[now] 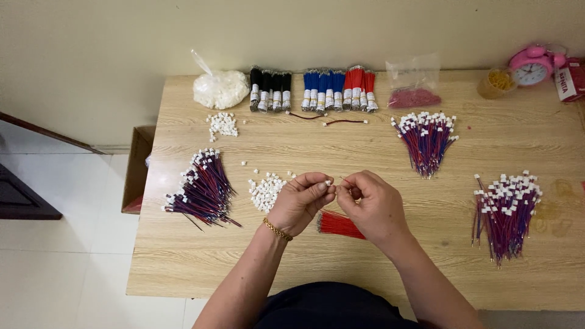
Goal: Assembling small electronic wires by attaching white plastic connectors to the ends of red wires
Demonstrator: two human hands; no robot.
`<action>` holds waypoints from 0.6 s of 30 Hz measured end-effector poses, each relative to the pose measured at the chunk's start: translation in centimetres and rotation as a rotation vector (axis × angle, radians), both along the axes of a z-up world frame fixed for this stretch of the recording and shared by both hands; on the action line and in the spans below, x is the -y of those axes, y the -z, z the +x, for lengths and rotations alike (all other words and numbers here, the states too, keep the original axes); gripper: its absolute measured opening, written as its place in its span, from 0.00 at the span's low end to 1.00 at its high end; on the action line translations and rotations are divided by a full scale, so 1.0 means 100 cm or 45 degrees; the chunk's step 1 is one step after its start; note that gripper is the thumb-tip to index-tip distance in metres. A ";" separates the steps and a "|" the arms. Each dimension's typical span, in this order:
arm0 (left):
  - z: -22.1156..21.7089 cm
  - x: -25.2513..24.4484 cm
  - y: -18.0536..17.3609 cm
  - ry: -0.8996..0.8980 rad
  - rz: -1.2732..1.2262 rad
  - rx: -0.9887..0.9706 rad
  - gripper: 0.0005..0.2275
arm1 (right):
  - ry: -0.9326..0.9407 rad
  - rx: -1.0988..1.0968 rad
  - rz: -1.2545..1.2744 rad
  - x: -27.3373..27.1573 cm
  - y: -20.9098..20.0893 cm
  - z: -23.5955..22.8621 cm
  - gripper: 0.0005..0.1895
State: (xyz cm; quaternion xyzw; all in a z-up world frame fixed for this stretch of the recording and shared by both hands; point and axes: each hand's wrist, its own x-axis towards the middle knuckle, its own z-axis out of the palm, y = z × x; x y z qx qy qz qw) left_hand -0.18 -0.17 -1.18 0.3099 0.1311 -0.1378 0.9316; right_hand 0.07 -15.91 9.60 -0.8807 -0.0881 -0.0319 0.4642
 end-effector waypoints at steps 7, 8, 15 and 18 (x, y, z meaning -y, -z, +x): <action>0.005 0.002 0.002 -0.054 0.169 0.010 0.06 | -0.019 -0.006 -0.070 -0.002 0.009 0.002 0.04; 0.006 0.001 0.003 -0.050 0.228 0.005 0.07 | -0.008 0.000 -0.065 -0.003 0.012 0.003 0.03; 0.063 -0.067 0.130 -0.208 1.086 0.003 0.10 | -0.055 -0.088 -0.189 0.006 0.036 0.006 0.06; 0.074 -0.122 0.137 -0.167 1.852 -0.145 0.08 | -0.002 -0.168 -0.205 0.014 0.042 0.003 0.06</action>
